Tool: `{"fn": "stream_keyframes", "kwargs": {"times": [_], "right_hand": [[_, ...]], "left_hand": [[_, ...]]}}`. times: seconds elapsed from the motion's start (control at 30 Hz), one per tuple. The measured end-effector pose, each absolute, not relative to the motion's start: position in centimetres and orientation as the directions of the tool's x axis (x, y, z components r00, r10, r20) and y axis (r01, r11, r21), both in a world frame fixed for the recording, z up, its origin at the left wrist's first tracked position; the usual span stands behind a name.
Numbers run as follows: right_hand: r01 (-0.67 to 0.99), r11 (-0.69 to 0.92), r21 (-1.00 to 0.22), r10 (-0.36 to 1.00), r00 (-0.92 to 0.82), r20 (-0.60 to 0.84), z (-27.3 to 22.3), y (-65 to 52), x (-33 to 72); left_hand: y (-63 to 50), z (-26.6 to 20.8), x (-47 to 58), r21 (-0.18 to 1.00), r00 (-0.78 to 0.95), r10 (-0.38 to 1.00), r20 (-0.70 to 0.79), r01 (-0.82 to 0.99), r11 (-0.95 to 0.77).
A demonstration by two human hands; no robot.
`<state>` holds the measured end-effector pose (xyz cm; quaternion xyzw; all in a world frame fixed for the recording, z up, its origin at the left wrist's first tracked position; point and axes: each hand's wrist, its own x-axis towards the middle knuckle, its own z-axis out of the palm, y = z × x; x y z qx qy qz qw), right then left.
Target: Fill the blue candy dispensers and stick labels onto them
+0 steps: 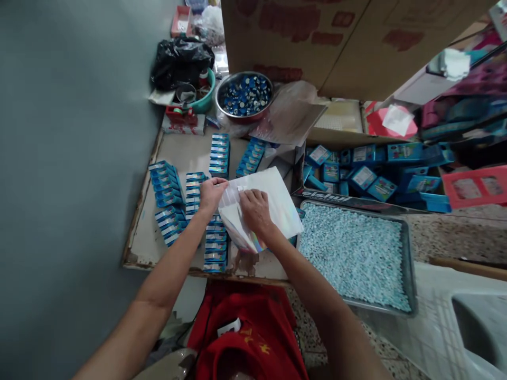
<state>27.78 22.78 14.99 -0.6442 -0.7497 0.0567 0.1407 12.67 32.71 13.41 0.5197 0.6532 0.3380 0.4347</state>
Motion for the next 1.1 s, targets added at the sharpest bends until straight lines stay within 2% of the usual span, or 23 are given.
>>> {"fn": "stream_keyframes", "kwargs": {"times": [0.17,0.27,0.33,0.4,0.43,0.5,0.57,0.63,0.83,1.1], "right_hand": [[0.937,0.065,-0.342,0.983,-0.002,0.181,19.4,20.0,27.5],[0.833,0.0,-0.554,0.985,0.096,0.146,22.9,19.5,26.2],[0.681,-0.09,-0.727,0.986,0.165,0.033,24.6,20.3,24.7],[0.499,-0.172,-0.85,0.98,0.176,-0.095,25.3,21.8,22.8],[0.415,-0.197,-0.888,0.977,0.16,-0.141,25.3,22.8,21.7],[0.272,-0.22,-0.937,0.974,0.111,-0.196,24.6,24.7,19.4],[0.157,-0.248,-0.956,0.968,0.065,-0.24,23.3,26.3,16.9],[0.102,-0.279,-0.955,0.96,0.026,-0.277,21.9,27.4,14.6],[0.141,-0.33,-0.934,0.94,-0.045,-0.338,18.8,29.3,9.3],[0.163,-0.429,-0.889,0.897,-0.041,-0.44,15.6,32.9,4.5]], "left_hand": [[33.3,13.6,12.9,0.866,-0.07,0.988,-0.137,0.477,0.154],[33.3,13.6,12.1,0.866,-0.056,0.997,-0.059,0.494,0.079],[32.7,14.0,10.4,0.895,-0.149,0.988,-0.031,0.435,0.094],[31.6,14.4,7.8,0.954,-0.245,0.96,-0.135,0.228,0.193],[30.8,14.7,6.3,0.962,-0.229,0.942,-0.244,0.067,0.266],[29.1,15.1,3.1,0.877,-0.084,0.895,-0.438,-0.261,0.404],[27.7,15.2,0.4,0.759,0.043,0.87,-0.491,-0.468,0.452],[26.9,15.1,-1.8,0.723,0.034,0.875,-0.483,-0.548,0.421],[27.2,13.6,-6.4,0.735,-0.163,0.812,-0.561,-0.55,0.397],[29.7,11.4,-11.8,0.771,-0.27,0.775,-0.571,-0.501,0.393]]}}
